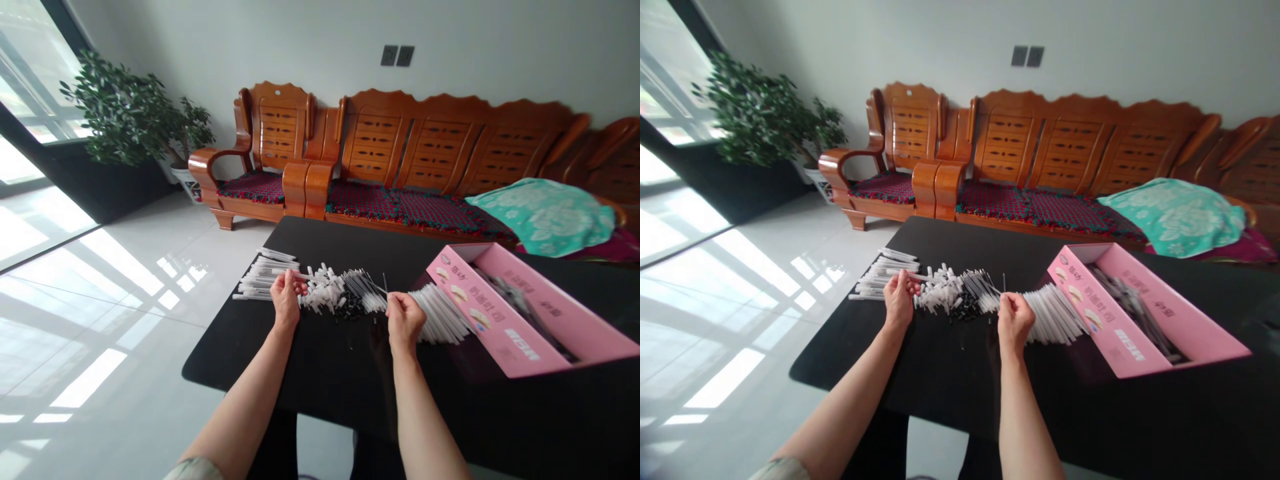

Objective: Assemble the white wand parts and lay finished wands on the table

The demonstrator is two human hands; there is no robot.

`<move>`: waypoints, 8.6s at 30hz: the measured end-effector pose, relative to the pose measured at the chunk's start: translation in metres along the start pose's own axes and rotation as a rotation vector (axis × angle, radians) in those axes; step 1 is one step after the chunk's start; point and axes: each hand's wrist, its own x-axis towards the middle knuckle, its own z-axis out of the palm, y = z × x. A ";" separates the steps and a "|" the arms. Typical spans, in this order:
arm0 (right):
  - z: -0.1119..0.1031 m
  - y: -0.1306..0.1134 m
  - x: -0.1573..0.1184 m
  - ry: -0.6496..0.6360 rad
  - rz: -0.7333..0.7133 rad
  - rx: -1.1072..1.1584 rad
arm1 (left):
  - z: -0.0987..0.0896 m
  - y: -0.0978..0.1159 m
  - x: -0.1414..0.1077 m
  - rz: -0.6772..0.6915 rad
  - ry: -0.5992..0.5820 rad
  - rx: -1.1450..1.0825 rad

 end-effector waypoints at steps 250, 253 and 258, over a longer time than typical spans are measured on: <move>0.027 -0.025 -0.027 -0.601 -0.178 -0.004 | 0.021 -0.004 -0.040 0.798 -0.911 0.940; 0.027 -0.022 -0.024 -0.570 -0.089 0.093 | 0.017 0.002 -0.041 0.774 -0.789 0.950; 0.025 -0.017 -0.020 -0.356 0.116 0.315 | 0.010 0.008 -0.043 0.523 -0.468 0.908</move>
